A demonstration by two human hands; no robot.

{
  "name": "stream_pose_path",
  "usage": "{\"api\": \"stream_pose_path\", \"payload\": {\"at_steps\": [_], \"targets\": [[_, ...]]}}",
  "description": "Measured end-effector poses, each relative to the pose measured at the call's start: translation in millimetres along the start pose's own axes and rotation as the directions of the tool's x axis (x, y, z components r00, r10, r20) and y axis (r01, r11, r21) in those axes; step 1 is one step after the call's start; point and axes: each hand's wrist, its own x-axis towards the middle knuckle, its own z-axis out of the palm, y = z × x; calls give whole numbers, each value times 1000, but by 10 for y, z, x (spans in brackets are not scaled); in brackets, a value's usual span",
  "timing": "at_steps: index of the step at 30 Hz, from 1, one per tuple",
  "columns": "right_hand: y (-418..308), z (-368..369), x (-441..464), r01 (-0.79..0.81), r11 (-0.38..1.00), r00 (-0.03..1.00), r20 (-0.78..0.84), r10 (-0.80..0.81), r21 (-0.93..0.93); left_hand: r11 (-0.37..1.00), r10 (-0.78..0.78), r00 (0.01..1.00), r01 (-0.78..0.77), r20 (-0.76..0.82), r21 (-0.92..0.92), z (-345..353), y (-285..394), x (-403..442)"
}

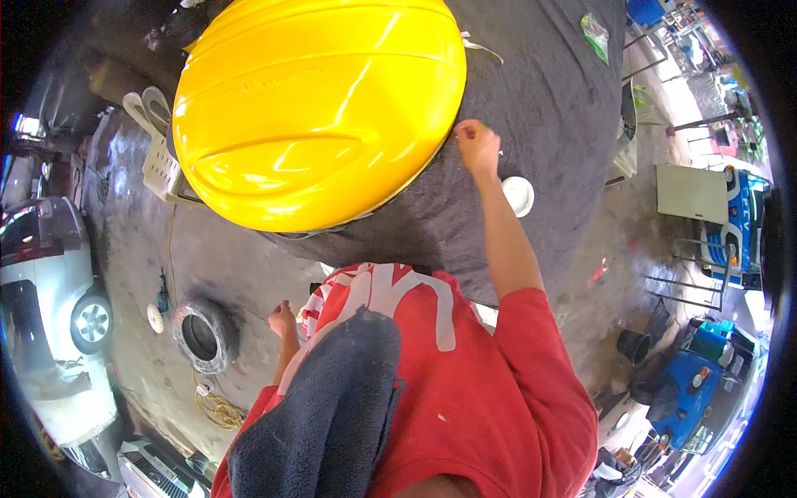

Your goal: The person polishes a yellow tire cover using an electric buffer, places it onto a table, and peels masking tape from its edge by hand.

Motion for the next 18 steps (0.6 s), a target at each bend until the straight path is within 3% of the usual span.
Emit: {"api": "stream_pose_path", "payload": {"at_steps": [1, 2, 4, 6, 8, 9, 11, 12, 14, 15, 16, 17, 18], "targets": [[42, -24, 88, -27, 1000, 993, -116, 27, 3, 999, 22, 1000, -23, -11, -46, 36, -68, 93], [95, -71, 167, -27, 1000, 993, -118, 28, 10, 999, 25, 1000, -25, -18, -46, -3, -44, 99], [193, -164, 260, -136, 989, 964, -222, 145, 56, 995, 67, 996, -62, -59, 82, -136, 53, 53], [280, -193, 200, -76, 996, 952, -294, 84, 38, 993, 62, 997, -57, -44, 104, -276, 226, -122], [384, -174, 65, -149, 977, 983, -126, 131, -153, 989, 60, 998, -56, -29, 134, -295, 267, -151], [329, -210, 1, -164, 975, 981, -131, 145, -148, 986, 75, 997, -69, -30, 153, -227, 175, -115], [188, -206, -140, -377, 918, 916, 193, 351, 122, 988, 73, 997, -73, 3, 137, -153, 45, -43], [141, -150, -226, -392, 911, 911, 192, 365, 130, 985, 82, 997, -81, 0, 152, -149, 15, -26], [25, -28, -373, -32, 989, 994, 99, 46, -144, 989, 111, 993, -113, 31, 95, -122, -38, 29], [-91, -8, -470, -46, 989, 994, 96, 60, -140, 996, 89, 996, -89, 24, 19, -116, -61, 57], [-209, -9, -564, 21, 956, 992, 123, 16, -293, 995, 96, 995, -96, 24, 28, -152, -84, 104], [-293, -19, -650, 94, 895, 987, 160, -25, -436, 962, 243, 967, -251, 78, 112, -221, -74, 127], [-318, -7, -732, 89, 897, 987, 160, -21, -434, 899, 376, 915, -398, 144, 184, -294, -42, 109]]}}
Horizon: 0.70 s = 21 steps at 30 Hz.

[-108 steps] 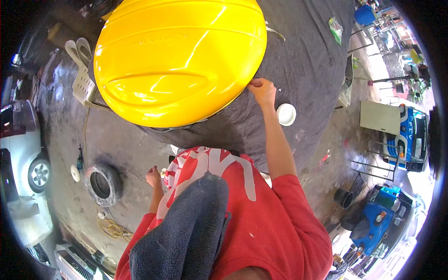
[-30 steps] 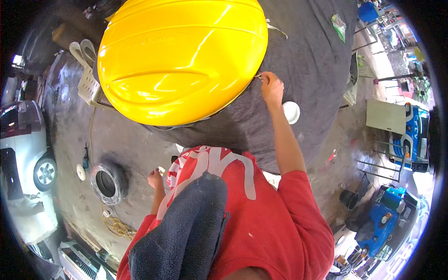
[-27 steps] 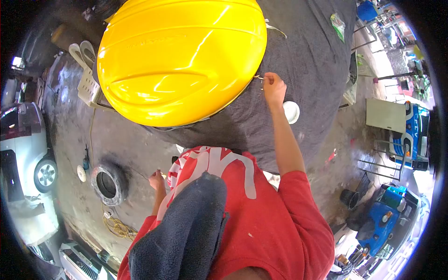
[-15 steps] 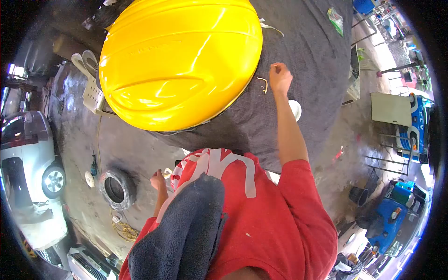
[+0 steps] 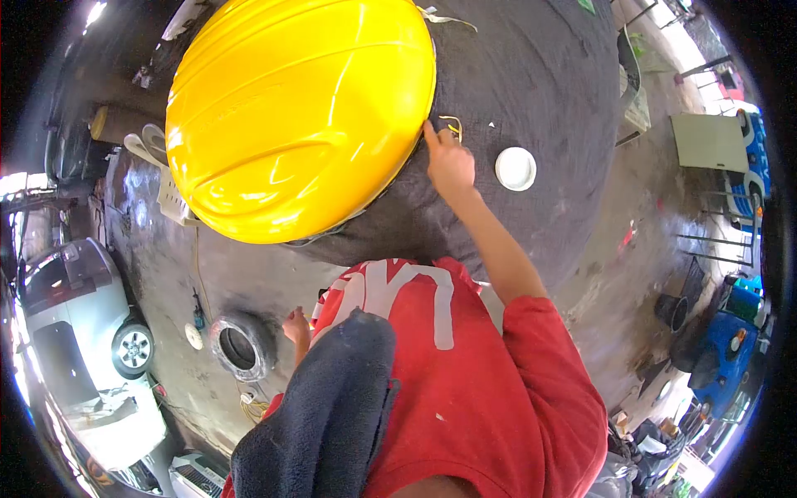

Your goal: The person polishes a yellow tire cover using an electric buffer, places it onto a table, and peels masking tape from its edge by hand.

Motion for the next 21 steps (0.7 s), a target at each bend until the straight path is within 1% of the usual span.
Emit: {"api": "stream_pose_path", "payload": {"at_steps": [1, 2, 3, 4, 6, 7, 9, 10, 12, 13, 14, 16, 17, 19, 20, 21], "targets": [[-26, 22, -70, 97, 989, 995, -9, -98, -110, 1000, 0, 1000, 0, -2, 4, -33, 49, -5], [-39, 33, -138, 190, 957, 981, -6, -196, -219, 992, -125, 992, 125, -29, -26, -82, 193, -21], [-48, -21, -186, 226, 942, 971, -21, -238, -249, 968, -248, 967, 245, -51, -56, -128, 308, -38], [-32, -89, -190, 222, 943, 972, -19, -234, -248, 968, -246, 968, 244, -48, -52, -143, 374, -41], [58, -212, -146, 307, 920, 951, 40, -307, -243, 951, -309, 946, 306, -99, -39, -135, 486, -42], [118, -213, -76, 311, 918, 950, 43, -310, -246, 950, -312, 945, 309, -95, -42, -138, 525, -58], [222, -192, 154, 247, 908, 956, -68, -286, -339, 957, -273, 960, 266, -55, -118, -154, 570, -128], [254, -200, 211, 260, 905, 952, -67, -298, -336, 953, -284, 957, 275, -59, -124, -139, 529, -154], [300, -276, 319, 383, 858, 919, 43, -393, -342, 960, -280, 957, 278, -75, -43, -73, 495, -162], [307, -313, 326, 422, 833, 905, 108, -412, -358, 958, -286, 955, 283, -72, -54, -32, 476, -191], [307, -328, 301, 432, 826, 900, 111, -422, -362, 953, -301, 949, 296, -92, -71, 3, 446, -240], [270, -334, 229, 526, 777, 840, 67, -539, -347, 943, -329, 938, 318, -114, -98, 82, 397, -301], [226, -348, 194, 538, 769, 832, 70, -551, -346, 926, -368, 924, 355, -101, -124, 124, 376, -329], [133, -372, 83, 499, 841, 857, 259, -445, -209, 903, -418, 904, 402, -87, -153, 183, 310, -388], [73, -359, -20, 509, 836, 852, 263, -453, -205, 907, -399, 915, 384, -60, -173, 194, 329, -423], [-1, -314, -155, 524, 844, 834, 272, -480, -116, 911, -377, 926, 364, -35, -192, 198, 338, -441]]}}
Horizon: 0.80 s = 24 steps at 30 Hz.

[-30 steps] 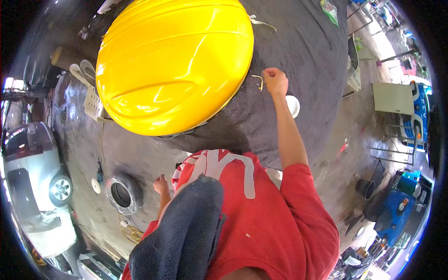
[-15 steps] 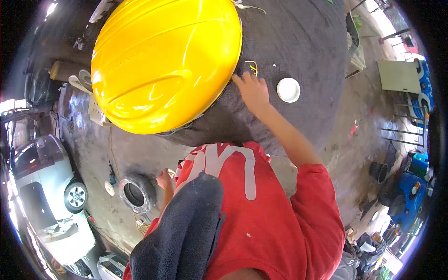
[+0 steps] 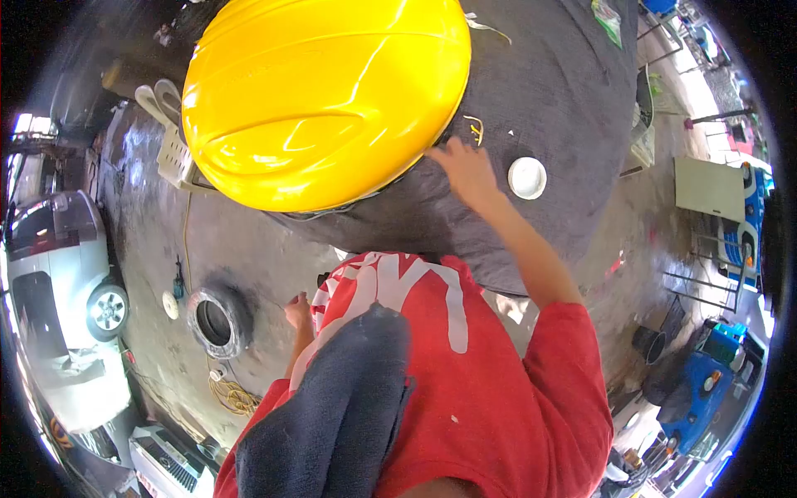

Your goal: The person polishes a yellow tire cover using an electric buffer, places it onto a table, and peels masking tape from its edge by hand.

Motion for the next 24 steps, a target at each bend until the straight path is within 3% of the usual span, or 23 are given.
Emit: {"api": "stream_pose_path", "payload": {"at_steps": [2, 3, 4, 5, 6, 7, 8, 9, 11, 12, 14, 15, 16, 17, 18, 20, 24], "targets": [[-286, 139, -127, 42, 995, 999, 5, -42, 86, 1000, 14, 1000, -14, 24, 5, 3, -23, -12], [-450, 249, -194, -5, 899, 1000, 7, 2, 439, 999, 36, 998, -37, 51, 13, 7, -54, 1], [-584, 351, -216, -51, 680, 999, 30, 42, 731, 1000, -4, 998, 4, 66, -2, 31, -70, 15], [-693, 444, -198, -48, 680, 999, 37, 30, 732, 1000, -18, 998, 18, 65, -2, 10, -28, -24], [-819, 529, -188, -233, 339, 956, 151, 250, 912, 1000, -21, 999, 21, 42, 7, -64, 65, -118], [-950, 614, -185, -329, -79, 853, 332, 402, 941, 1000, -20, 1000, 20, 19, 19, -121, 92, -174], [-1082, 666, -180, -280, -246, 814, 366, 452, 928, 999, -24, 1000, 23, 19, 26, -131, 32, -160], [-1219, 721, -157, -282, -252, 809, 371, 455, 926, 999, -33, 999, 32, 34, 12, -127, -33, -107], [-1482, 821, -123, -97, -319, 720, 288, 631, 943, 999, -31, 998, 30, 61, 11, -117, -181, 41], [-1584, 800, -93, -96, -319, 707, 290, 644, 943, 999, -36, 996, 35, 77, 10, -111, -290, 142], [-1746, 746, -33, -85, -238, 582, 242, 777, 968, 999, -11, 988, 2, 157, 53, -222, -473, 338], [-1810, 806, 17, -82, -231, 566, 236, 790, 969, 1000, 20, 984, -21, 177, 4, -218, -643, 508], [-1902, 897, 48, -108, -141, 488, 176, 855, 984, 998, 50, 979, -41, 198, -46, -214, -813, 679], [-1992, 949, 80, -142, -56, 405, 110, 908, 988, 1000, -6, 985, 11, 175, -28, -280, -806, 787], [-2074, 935, 121, -141, -57, 378, 107, 920, 988, 1000, 15, 982, -12, 188, -17, -428, -751, 917], [-2223, 899, 221, -146, -91, 199, 119, 973, 985, 961, 201, 963, -229, 179, 154, -758, -588, 1230], [-2431, 871, 364, -269, -30, 28, 39, 999, 963, 872, 347, 929, -371, 131, 318, -1060, -381, 2096]]}}
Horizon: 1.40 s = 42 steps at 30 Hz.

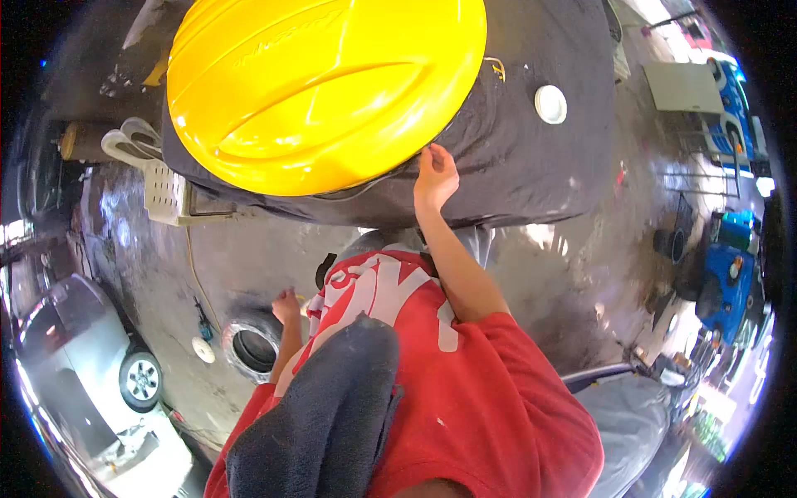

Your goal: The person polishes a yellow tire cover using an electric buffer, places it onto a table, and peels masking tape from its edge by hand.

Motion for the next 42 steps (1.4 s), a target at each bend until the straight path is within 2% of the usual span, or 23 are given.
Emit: {"api": "stream_pose_path", "payload": {"at_steps": [1, 3, 5, 7, 10, 15, 16, 19, 20, 22, 27, 28, 29, 30, 31, 33, 34, 37, 39, 40, 42], "targets": [[-89, 2, -23, 23, 999, 999, -29, -24, -45, 1000, 12, 1000, -12, 8, 11, -56, -97, 225], [-145, -5, -79, 33, 995, 997, -67, -39, -92, 982, 155, 988, -157, -20, -104, -290, -88, 554], [-140, -13, -43, 81, 985, 996, -12, -84, -152, 977, 174, 984, -175, -20, -119, -447, -8, 778], [-37, 15, -20, 125, 981, 990, -46, -133, -146, 971, 199, 980, -199, -19, -135, -535, 53, 863], [-57, 33, -20, 158, 983, 981, -101, -167, -91, 969, 209, 978, -211, -23, -129, -549, 182, 947], [-106, 36, -43, 172, 971, 978, -91, -189, -166, 966, 205, 978, -199, 25, -163, -574, 167, 757], [-99, 39, -47, 169, 972, 977, -99, -187, -163, 979, 186, 980, -179, 66, -96, -611, 175, 720], [-130, 13, -55, 103, 980, 989, -89, -119, -172, 957, 262, 962, -247, 83, -150, -476, -131, 831], [-177, 7, -77, 118, 984, 985, -107, -133, -136, 969, 237, 967, -228, 97, -98, -500, -135, 854], [-178, 13, -76, 133, 986, 982, -121, -145, -98, 973, 208, 975, -198, 81, -121, -532, -148, 897], [-75, 16, -26, 136, 969, 987, -59, -151, -206, 982, 153, 988, -148, 31, -119, -682, 33, 856], [-79, 4, -26, 139, 970, 985, -73, -157, -201, 983, 149, 986, -140, 73, -116, -659, 56, 862], [-96, -9, -45, 138, 985, 982, -112, -150, -108, 985, 144, 983, -131, 115, -114, -636, 112, 864], [-118, -4, -33, 140, 990, 979, -145, -141, -14, 984, 158, 983, -150, 89, -92, -602, 172, 869], [-138, 9, 3, 147, 989, 979, -145, -146, -9, 983, 161, 983, -152, 85, -99, -574, 209, 875], [-149, 11, 6, 108, 982, 982, -135, -130, -156, 972, 214, 975, -207, 66, -108, -666, 357, 758], [-149, 26, -21, 107, 982, 984, -128, -128, -159, 954, 255, 966, -248, 27, -166, -644, 344, 751], [-170, 49, -81, 60, 974, 988, -125, -89, -216, 948, 197, 980, -180, 41, -263, -536, 207, 793], [-61, 59, -107, 335, 887, 923, -79, -376, -317, 962, 200, 979, -186, 49, -201, -540, 99, 770], [4, 65, -141, 334, 888, 923, -79, -376, -316, 970, 207, 976, -197, 62, -142, -532, 54, 753], [94, 5, -334, 445, 836, 895, 130, -427, -320, 968, 174, 982, -157, 75, -197, -359, -282, 919]]}}
